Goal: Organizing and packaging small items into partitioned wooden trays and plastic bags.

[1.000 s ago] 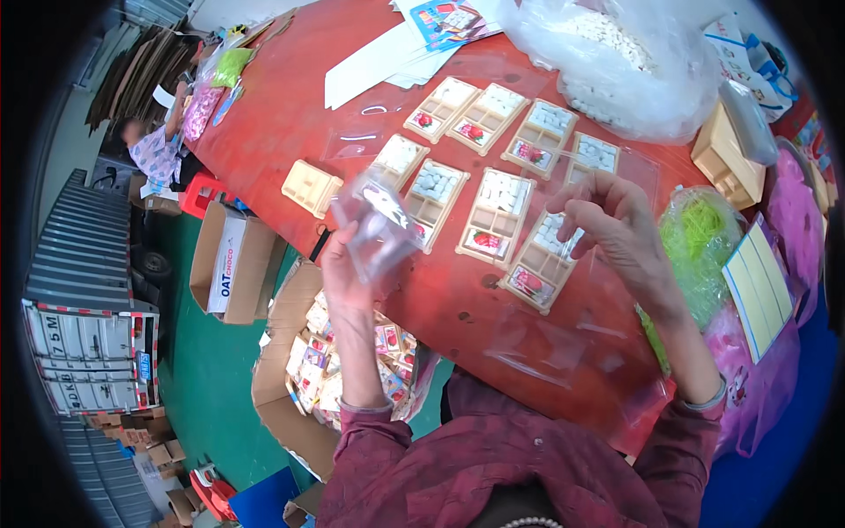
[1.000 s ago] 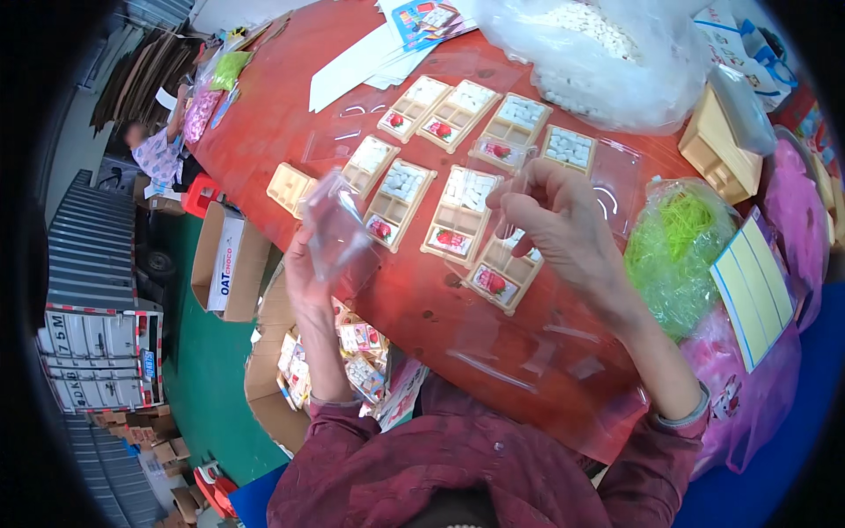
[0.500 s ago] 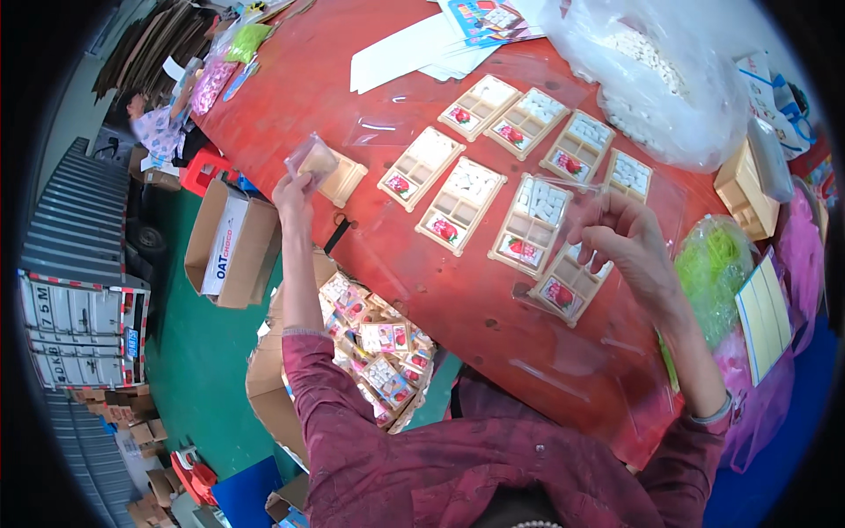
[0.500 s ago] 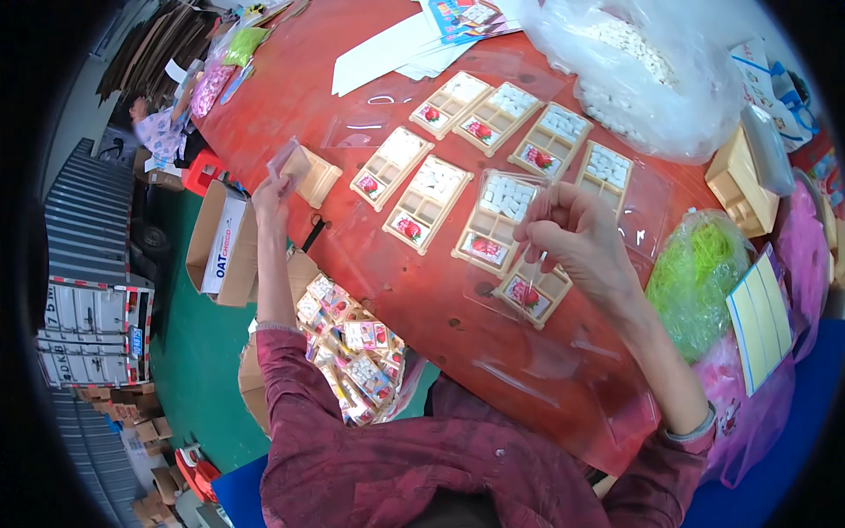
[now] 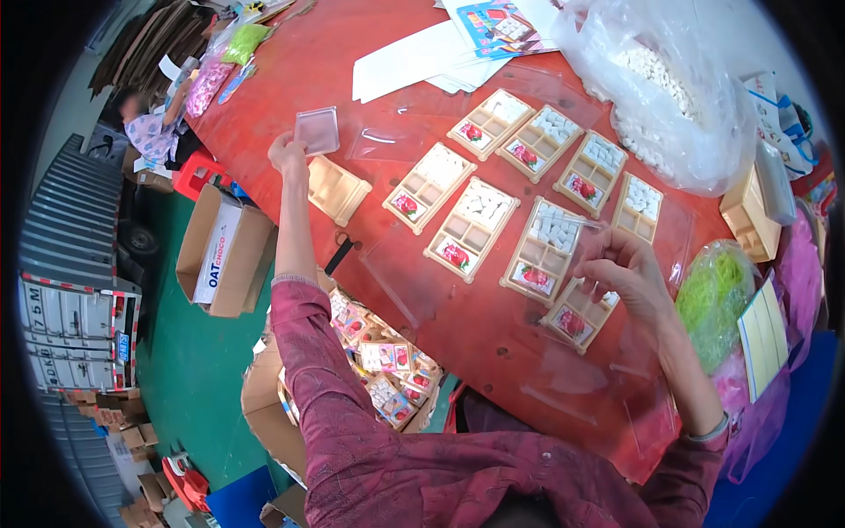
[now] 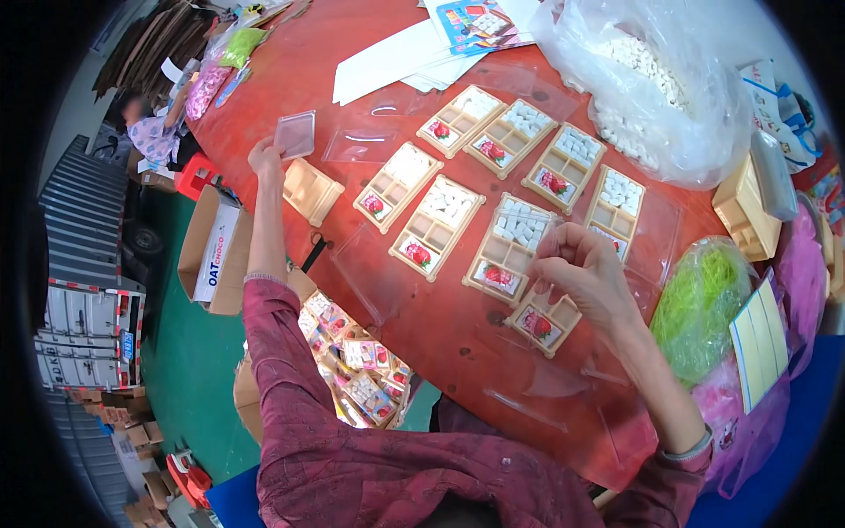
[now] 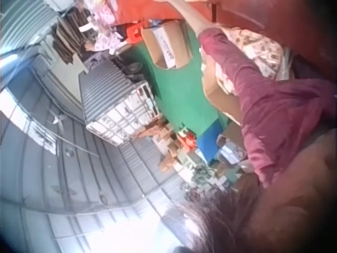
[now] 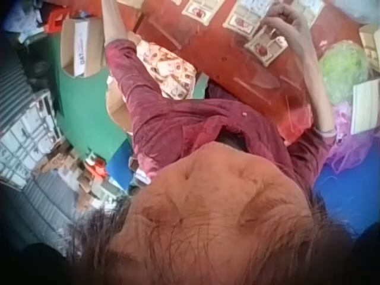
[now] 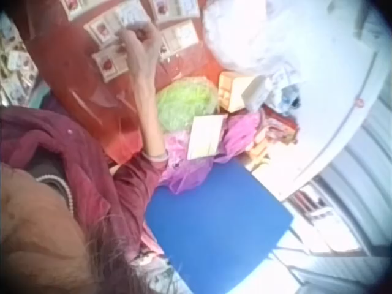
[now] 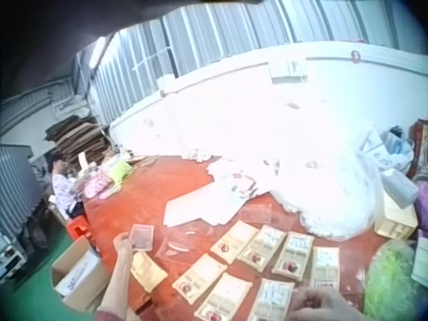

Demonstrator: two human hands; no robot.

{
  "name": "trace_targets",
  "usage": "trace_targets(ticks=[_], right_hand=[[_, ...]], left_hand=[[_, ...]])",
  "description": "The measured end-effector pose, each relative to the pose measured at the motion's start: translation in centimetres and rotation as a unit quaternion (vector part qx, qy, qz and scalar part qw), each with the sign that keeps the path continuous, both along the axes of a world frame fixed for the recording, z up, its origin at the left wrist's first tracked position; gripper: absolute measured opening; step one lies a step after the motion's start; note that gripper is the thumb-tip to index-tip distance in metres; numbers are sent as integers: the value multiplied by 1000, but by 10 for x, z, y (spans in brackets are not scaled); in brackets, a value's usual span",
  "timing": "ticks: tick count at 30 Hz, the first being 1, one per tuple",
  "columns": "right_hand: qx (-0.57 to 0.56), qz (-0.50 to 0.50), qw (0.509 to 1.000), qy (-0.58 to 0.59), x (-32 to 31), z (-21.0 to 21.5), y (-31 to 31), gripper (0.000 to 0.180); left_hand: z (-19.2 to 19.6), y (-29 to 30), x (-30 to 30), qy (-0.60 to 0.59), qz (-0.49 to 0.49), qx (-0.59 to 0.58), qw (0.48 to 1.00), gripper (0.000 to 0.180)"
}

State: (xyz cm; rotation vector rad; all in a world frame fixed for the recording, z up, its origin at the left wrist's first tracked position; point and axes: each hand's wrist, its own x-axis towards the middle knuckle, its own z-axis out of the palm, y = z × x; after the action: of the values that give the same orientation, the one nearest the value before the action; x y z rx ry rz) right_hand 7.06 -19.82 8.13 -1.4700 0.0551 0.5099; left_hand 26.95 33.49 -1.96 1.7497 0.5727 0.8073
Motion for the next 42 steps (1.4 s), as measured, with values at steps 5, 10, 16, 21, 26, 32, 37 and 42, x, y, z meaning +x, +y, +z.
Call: trace_targets(ticks=[5, 10, 16, 21, 26, 32, 37, 42], right_hand=[[1, -31, 999, 13, 3, -6, -4, 9], [-7, -30, 999, 29, 6, -9, -3, 8], [-7, -25, 999, 38, 11, -8, -2, 10], [5, -30, 998, 55, 17, -7, -4, 11], [23, -47, 998, 45, 29, -17, -2, 20], [44, -31, 998, 42, 38, -20, 21, 29], [57, -28, 997, 33, 50, -31, 33, 32], [62, -44, 997, 3, 71, -46, 58, 37]], left_hand=[[-3, -18, 11, 41, 34, 113, 992, 32], [2, -38, 12, 126, 22, 241, 962, 29], [-3, -50, 10, 176, -10, 384, 906, 25], [24, -94, -20, 84, -23, 445, 891, 27], [42, -193, -89, 12, -326, 271, 905, 24], [22, -220, -125, 65, -381, 441, 810, 33], [23, -223, -132, 127, -357, 448, 810, 42], [14, -216, -146, 136, -335, 351, 864, 37]])
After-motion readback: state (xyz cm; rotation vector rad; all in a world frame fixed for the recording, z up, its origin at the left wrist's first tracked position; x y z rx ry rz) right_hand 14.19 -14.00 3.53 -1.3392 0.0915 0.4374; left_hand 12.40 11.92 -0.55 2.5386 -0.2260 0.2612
